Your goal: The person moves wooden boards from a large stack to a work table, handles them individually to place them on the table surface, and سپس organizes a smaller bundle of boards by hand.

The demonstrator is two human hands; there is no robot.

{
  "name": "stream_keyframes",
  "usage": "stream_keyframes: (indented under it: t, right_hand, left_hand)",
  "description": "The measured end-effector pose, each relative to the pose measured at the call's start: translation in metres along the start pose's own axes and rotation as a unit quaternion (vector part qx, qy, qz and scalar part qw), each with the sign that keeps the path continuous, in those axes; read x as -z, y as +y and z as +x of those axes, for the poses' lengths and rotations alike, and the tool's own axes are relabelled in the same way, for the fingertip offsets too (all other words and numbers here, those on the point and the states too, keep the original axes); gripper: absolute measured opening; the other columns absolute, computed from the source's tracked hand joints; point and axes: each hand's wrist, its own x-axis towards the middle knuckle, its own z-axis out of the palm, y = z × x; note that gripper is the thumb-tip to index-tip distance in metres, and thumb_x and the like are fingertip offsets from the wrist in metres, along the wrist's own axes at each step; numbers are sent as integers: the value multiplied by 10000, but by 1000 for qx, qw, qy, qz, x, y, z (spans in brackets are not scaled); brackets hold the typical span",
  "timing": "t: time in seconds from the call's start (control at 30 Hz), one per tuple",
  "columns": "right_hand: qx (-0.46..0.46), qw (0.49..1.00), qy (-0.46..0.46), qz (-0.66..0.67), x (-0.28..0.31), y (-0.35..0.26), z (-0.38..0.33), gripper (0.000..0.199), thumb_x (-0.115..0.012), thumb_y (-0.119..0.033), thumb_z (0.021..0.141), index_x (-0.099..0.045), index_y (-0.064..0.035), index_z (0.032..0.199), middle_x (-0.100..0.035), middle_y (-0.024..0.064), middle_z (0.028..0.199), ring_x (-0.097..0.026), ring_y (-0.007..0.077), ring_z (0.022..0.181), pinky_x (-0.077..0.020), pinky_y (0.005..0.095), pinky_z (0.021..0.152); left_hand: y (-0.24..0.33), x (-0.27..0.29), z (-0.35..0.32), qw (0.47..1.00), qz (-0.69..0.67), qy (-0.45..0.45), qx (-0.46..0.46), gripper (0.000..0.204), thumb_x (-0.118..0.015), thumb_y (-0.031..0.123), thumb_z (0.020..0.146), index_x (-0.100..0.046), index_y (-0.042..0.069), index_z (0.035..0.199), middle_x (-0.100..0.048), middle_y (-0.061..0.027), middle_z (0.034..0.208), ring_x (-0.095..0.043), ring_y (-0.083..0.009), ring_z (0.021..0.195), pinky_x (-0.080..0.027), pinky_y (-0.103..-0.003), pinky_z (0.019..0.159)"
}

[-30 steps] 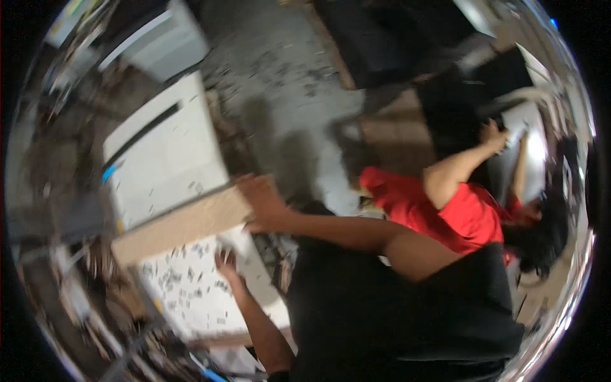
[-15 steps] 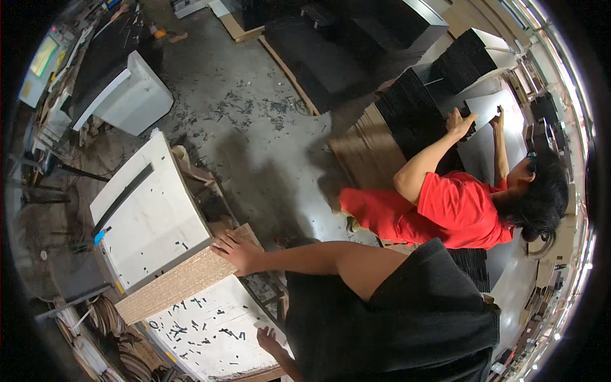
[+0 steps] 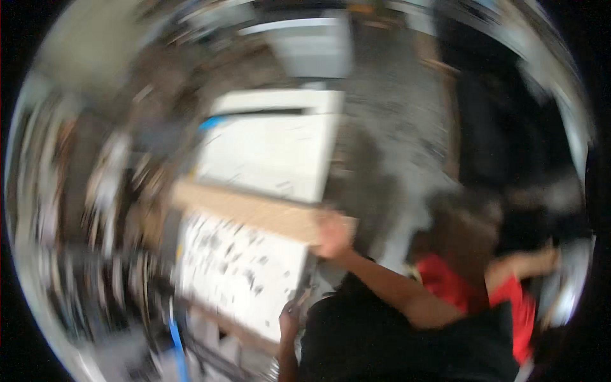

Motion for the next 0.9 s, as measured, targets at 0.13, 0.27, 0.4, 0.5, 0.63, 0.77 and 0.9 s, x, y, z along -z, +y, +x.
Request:
stream_keyframes:
  t: [0.13, 0.27, 0.4, 0.5, 0.63, 0.77, 0.9]
  right_hand:
    - [53, 983, -30, -174, 5, -4, 5, 1038, -782, -613, 759, -461, -53, 1571, -473, 229, 1584, -448, 451, 1441, -336, 673, 1151]
    - [163, 969, 42, -182, 5, 6, 24, 1012, -857, -640, 758, -504, -125, 1555, -596, 132, 1504, -593, 360, 1347, -501, 529, 1070]
    - [104, 946, -102, -291, 16, -38, 29, 962, -775, -690, 836, -512, -90, 1541, -608, 131, 1491, -602, 363, 1333, -514, 507, 1044]
    - [111, 931, -114, -329, 27, -55, 22, 974, -743, -709, 856, -511, -43, 1528, -610, 166, 1478, -609, 398, 1317, -503, 517, 1051]
    - [210, 944, -49, -251, -18, 37, 23, 1003, -760, -717, 833, -525, -11, 1505, -614, 210, 1457, -598, 432, 1312, -480, 544, 1069]
    - [95, 976, -92, -175, -24, 50, 0, 1111, -897, -569, 781, -392, 16, 1579, -471, 232, 1567, -450, 416, 1436, -361, 556, 1179]
    - [161, 984, -53, -59, -7, -76, -21, 989, -820, -645, 815, -498, 48, 1442, -549, 279, 1355, -502, 460, 1263, -432, 574, 1029]
  left_hand:
    - [-25, 6, -32, 995, 33, 87, -18, 491, -600, 394, 1033, -681, -30, 1269, -694, -292, 1259, -662, -439, 1194, -513, -508, 1027]
    - [-40, 4, -94, 975, -76, 198, 69, 483, -623, 349, 1004, -640, 14, 1351, -748, -208, 1205, -724, -401, 1076, -563, -485, 942]
    - [-60, -12, -173, 934, -123, 291, 167, 477, -623, 340, 1004, -630, 39, 1375, -758, -182, 1192, -735, -382, 1050, -568, -489, 934]
    - [-84, -29, -214, 911, -124, 338, 200, 461, -610, 347, 1012, -642, 49, 1361, -762, -170, 1185, -735, -382, 1043, -568, -494, 934]
    - [-115, -32, -234, 886, -146, 367, 241, 401, -619, 355, 1009, -689, 110, 1318, -760, -200, 1154, -730, -400, 1038, -567, -495, 906]
    - [-165, -8, -218, 869, -183, 432, 157, 360, -645, 339, 1026, -734, 63, 1240, -747, -241, 1132, -725, -422, 1055, -567, -488, 902]
    - [-254, 13, -214, 838, -241, 489, 24, 371, -644, 210, 1048, -677, -56, 1305, -760, -194, 1130, -727, -257, 1039, -574, -384, 910]
